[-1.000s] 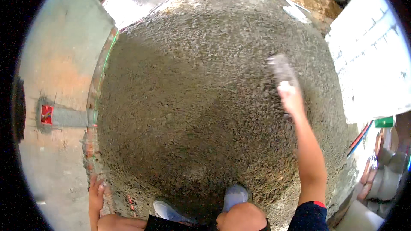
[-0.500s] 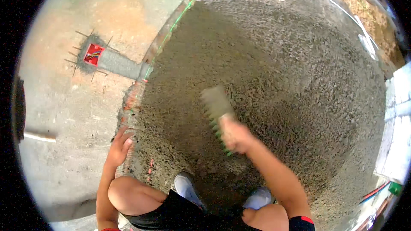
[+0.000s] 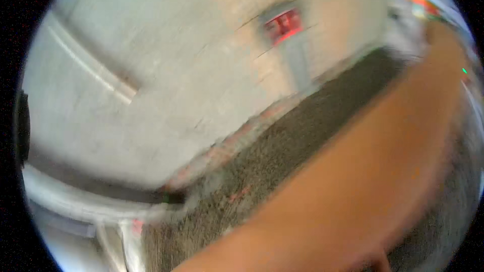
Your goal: The person spreads mortar on the floor using a notched trowel, then works with another person to position a large tile. They use the trowel to tap the tile into place and a measuring tape to check the alignment against a laser level line.
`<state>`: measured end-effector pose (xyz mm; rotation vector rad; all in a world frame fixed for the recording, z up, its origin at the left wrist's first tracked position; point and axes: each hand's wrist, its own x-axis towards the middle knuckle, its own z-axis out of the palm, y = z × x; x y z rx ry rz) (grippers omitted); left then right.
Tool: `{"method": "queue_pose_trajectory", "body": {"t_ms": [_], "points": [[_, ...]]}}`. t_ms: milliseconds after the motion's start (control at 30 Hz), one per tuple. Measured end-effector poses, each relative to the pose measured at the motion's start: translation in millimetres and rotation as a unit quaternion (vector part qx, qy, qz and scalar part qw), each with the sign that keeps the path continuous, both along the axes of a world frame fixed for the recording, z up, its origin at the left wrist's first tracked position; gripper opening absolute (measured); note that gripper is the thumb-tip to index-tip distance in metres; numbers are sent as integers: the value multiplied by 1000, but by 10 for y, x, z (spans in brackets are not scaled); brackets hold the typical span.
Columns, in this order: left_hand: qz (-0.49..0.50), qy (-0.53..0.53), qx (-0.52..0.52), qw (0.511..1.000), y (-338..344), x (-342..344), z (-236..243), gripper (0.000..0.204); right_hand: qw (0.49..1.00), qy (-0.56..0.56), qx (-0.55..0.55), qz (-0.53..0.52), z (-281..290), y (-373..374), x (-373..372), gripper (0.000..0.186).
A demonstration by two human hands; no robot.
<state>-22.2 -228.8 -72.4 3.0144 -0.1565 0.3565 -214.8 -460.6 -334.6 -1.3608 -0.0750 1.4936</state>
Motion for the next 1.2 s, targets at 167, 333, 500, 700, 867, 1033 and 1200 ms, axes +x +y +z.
{"method": "queue_pose_trajectory", "body": {"t_ms": [167, 333, 500, 700, 867, 1033, 1200], "points": [[-8, -71, 32, 997, 659, 16, 188, 25, 974, -124, -189, 10, 324, -186, 222, 47], [31, -187, 120, 975, 1802, -24, 558, 31, 957, -180, -223, 50, 286, 615, 292, 61], [97, -218, 194, 952, 2312, -84, 866, 38, 931, -272, -130, 203, 193, 1598, 244, 62], [59, -372, 307, 874, 2578, 130, 669, 39, 890, -317, -11, 329, -163, 2216, 177, 67], [55, -419, 323, 847, 2537, 180, 638, 42, 898, -312, -26, 309, -165, 2188, 341, 66], [103, -390, 331, 853, 2399, 128, 638, 47, 906, -332, -52, 257, -126, 2025, 546, 56], [127, -394, 328, 849, 2249, 264, 858, 57, 843, -491, 1, 221, -162, 1868, 1089, 44]]}}
